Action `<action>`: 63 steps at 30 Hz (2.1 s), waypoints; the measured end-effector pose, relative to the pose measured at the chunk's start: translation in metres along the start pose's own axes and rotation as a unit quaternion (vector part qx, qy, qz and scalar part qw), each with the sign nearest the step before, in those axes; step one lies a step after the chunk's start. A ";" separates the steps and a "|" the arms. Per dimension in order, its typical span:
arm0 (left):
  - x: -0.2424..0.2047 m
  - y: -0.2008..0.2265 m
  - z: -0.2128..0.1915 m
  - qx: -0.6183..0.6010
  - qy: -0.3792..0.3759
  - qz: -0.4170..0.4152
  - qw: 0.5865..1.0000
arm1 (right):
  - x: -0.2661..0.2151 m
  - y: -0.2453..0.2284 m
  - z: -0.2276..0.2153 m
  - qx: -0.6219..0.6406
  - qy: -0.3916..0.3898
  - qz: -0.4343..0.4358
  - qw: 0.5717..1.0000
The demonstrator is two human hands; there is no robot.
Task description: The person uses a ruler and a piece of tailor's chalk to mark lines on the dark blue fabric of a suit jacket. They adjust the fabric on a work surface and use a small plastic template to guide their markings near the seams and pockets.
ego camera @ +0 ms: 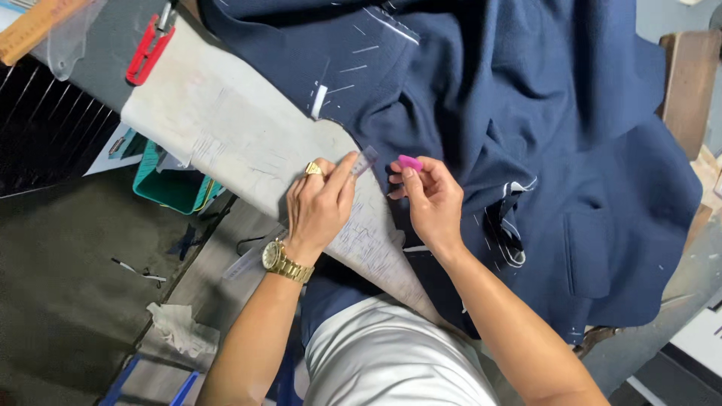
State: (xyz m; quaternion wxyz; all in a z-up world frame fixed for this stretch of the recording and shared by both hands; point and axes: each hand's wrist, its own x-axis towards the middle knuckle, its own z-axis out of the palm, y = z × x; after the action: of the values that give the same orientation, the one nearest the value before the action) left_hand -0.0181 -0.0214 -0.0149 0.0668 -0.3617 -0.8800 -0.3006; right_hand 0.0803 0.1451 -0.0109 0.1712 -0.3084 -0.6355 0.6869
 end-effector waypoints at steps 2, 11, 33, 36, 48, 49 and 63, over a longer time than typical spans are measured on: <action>-0.003 0.001 -0.002 0.000 -0.010 0.014 1.000 | -0.003 -0.001 -0.002 -0.006 -0.001 0.010 1.000; 0.002 -0.003 -0.008 0.008 -0.023 0.072 0.997 | -0.003 -0.002 0.000 -0.031 -0.009 0.017 0.999; 0.009 -0.010 -0.010 -0.014 -0.048 0.084 0.995 | 0.000 0.000 -0.001 -0.108 0.008 -0.028 0.994; 0.009 -0.011 -0.010 -0.016 -0.047 0.082 0.995 | 0.001 0.000 -0.001 -0.109 0.008 -0.024 0.994; 0.009 -0.012 -0.010 -0.023 -0.048 0.080 0.995 | 0.002 0.002 -0.002 -0.125 0.002 -0.026 0.992; 0.009 -0.012 -0.011 -0.024 -0.050 0.080 0.995 | 0.002 0.001 -0.002 -0.127 0.002 -0.028 0.991; 0.011 -0.011 -0.013 -0.028 -0.050 0.079 0.995 | 0.003 0.003 -0.004 -0.150 -0.005 -0.037 0.988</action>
State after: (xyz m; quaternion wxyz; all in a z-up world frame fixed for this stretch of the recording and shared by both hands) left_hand -0.0344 -0.0284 -0.0061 0.0361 -0.4459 -0.8424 -0.3004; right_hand 0.0810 0.1492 -0.0142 0.1451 -0.3035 -0.7429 0.5788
